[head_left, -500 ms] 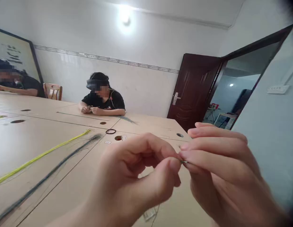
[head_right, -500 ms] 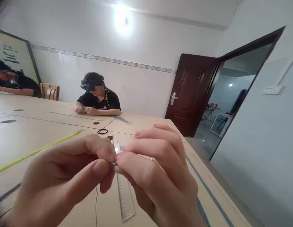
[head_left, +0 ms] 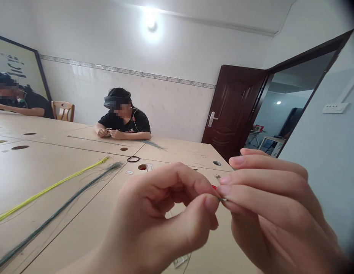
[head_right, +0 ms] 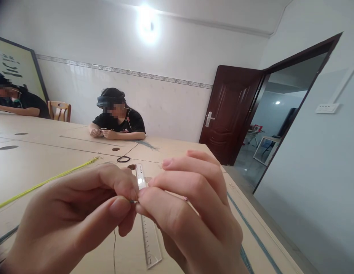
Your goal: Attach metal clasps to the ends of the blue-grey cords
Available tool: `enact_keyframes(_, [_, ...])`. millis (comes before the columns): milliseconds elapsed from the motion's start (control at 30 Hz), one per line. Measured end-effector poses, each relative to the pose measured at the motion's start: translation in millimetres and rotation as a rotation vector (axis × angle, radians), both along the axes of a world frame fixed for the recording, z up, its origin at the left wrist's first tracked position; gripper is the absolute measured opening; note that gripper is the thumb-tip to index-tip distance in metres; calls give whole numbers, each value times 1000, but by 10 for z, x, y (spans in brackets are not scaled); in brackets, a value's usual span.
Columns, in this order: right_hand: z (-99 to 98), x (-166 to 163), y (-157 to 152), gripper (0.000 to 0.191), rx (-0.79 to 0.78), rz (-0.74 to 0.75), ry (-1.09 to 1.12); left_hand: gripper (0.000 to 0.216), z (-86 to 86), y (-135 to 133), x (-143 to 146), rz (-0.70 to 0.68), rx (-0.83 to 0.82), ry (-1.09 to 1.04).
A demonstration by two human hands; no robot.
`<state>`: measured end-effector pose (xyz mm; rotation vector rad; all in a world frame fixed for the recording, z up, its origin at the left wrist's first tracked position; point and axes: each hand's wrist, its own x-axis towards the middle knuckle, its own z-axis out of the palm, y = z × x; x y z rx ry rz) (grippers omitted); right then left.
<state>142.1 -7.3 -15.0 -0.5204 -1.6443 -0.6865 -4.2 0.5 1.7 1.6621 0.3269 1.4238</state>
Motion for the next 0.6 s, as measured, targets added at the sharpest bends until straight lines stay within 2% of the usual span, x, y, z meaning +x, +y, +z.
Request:
enact_keyframes(367, [24,1,-10,4,25,-19,1,14,-33,-11,-38,29,47,29])
enact_keyframes(600, [41,-20,-23,6,57,-27,21,14,-72,-9,-45,76,138,109])
